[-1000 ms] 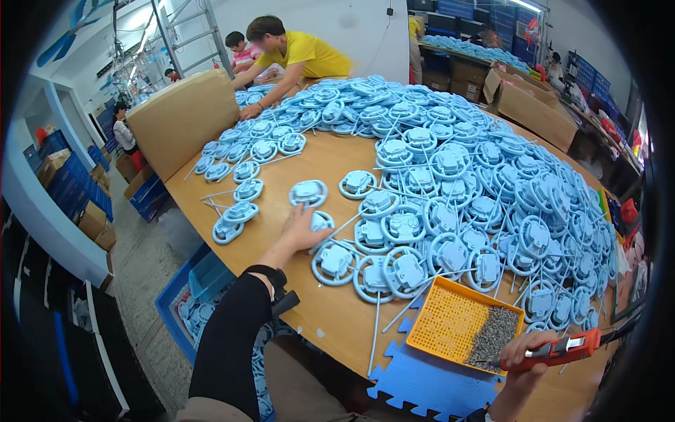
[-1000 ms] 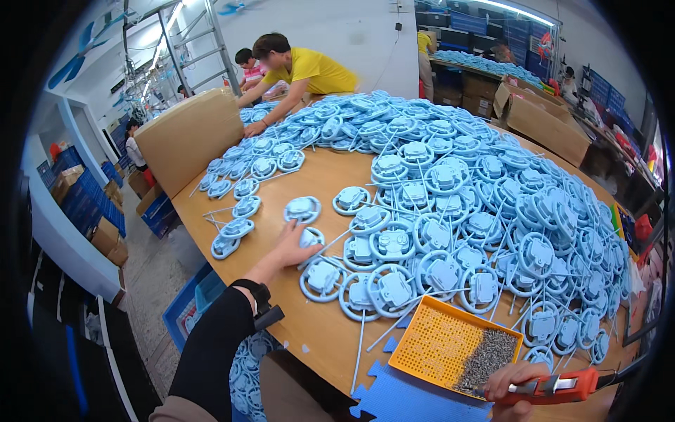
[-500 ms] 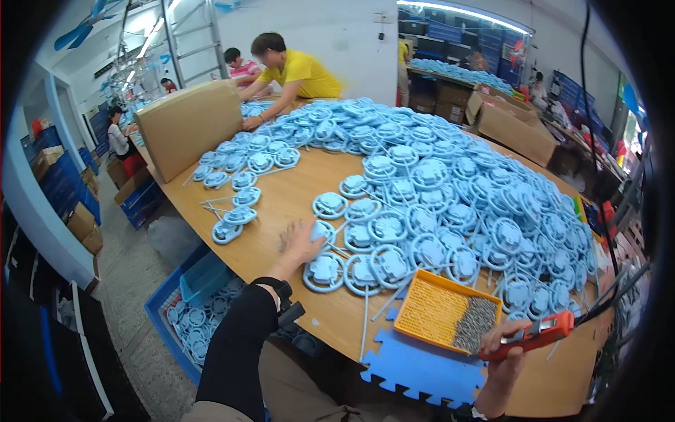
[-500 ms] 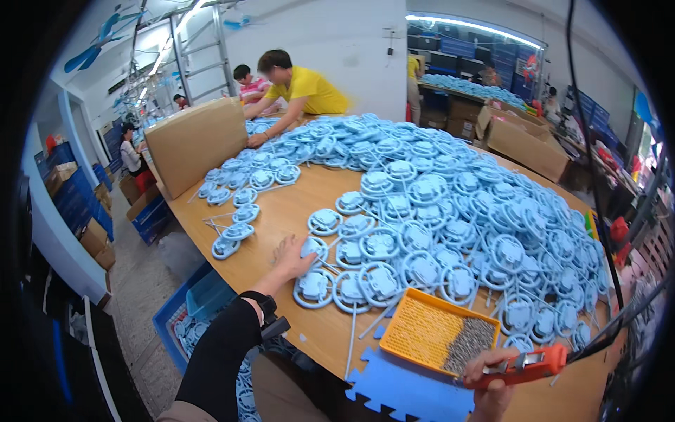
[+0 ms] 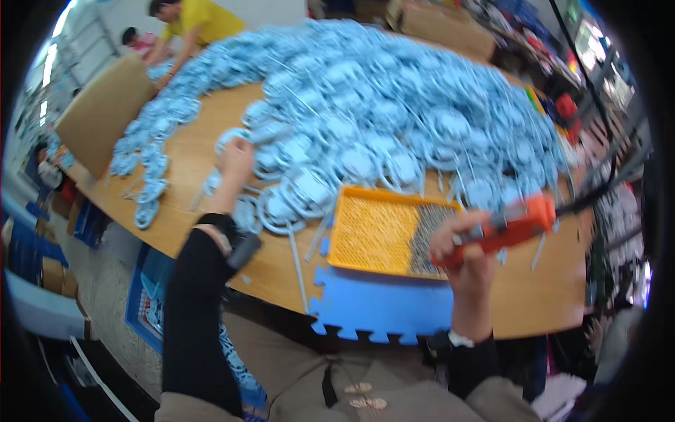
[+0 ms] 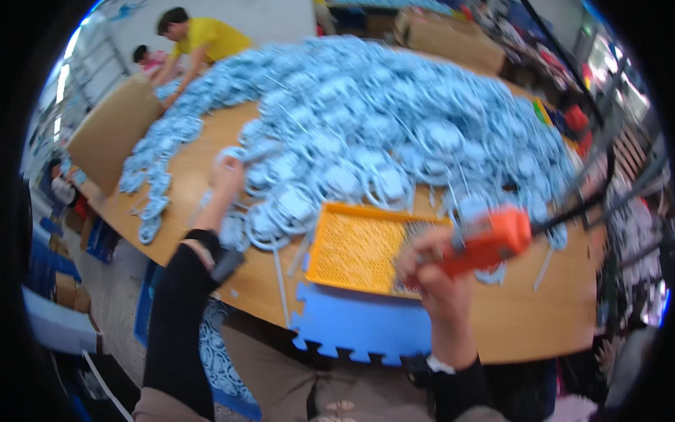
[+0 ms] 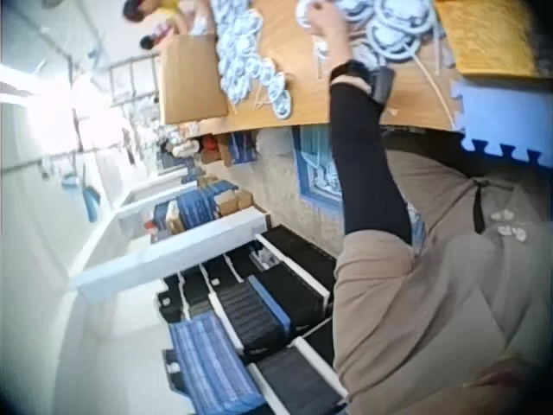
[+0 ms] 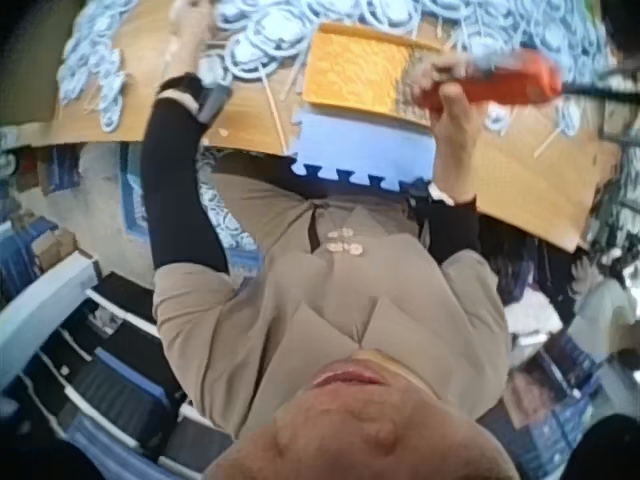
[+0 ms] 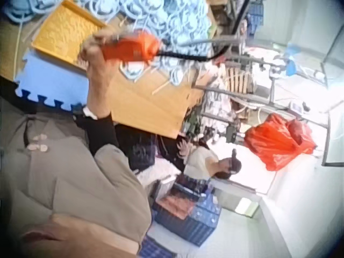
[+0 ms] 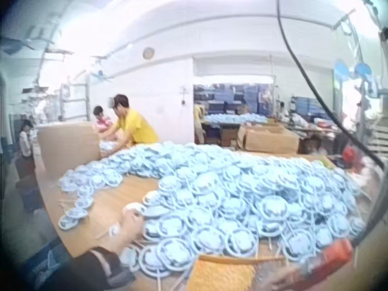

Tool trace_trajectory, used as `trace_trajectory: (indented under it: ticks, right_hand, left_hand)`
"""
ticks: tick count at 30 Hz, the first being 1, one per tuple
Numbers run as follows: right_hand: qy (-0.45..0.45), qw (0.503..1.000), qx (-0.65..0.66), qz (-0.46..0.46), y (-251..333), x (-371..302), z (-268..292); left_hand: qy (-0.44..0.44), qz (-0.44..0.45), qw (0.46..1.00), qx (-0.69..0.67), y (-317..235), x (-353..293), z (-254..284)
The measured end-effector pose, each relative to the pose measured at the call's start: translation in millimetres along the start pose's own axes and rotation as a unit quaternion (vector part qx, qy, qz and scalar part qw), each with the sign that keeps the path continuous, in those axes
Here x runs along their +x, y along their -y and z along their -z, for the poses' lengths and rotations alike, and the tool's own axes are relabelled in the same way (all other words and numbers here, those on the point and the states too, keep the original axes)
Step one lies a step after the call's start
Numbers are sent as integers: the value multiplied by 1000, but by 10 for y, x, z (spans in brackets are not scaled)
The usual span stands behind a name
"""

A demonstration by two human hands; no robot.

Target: Manually assemble plastic toy components using an electric screwdriver.

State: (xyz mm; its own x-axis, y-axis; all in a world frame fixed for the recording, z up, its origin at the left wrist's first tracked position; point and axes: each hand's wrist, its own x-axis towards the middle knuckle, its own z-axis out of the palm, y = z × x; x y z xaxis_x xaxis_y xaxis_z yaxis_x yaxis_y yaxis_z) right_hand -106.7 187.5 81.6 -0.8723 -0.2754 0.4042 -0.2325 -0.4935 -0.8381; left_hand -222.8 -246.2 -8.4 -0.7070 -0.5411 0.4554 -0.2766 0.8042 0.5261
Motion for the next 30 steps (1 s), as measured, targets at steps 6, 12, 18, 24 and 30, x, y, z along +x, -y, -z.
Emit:
trace_trajectory:
  ticks: [6,12,18,24,30]
  right_hand:
    - [2,1000,-1,1,-368,247,113]
    - [-12,1000,2,14,-455,258,68]
    - [-24,999,-11,42,-408,270,58]
    - [-28,998,-11,57,-359,235,130]
    - [-17,999,-4,46,-417,289,134]
  left_hand:
    - [135,6,929,-344,-165,-576,1039]
    - [189,-143,926,-293,-420,-2095,1816]
    - [198,-162,949,-186,-757,-2872,1552]
    - [156,-237,945,-161,-819,-2144,1441]
    - [115,-385,913,74,-287,-391,365]
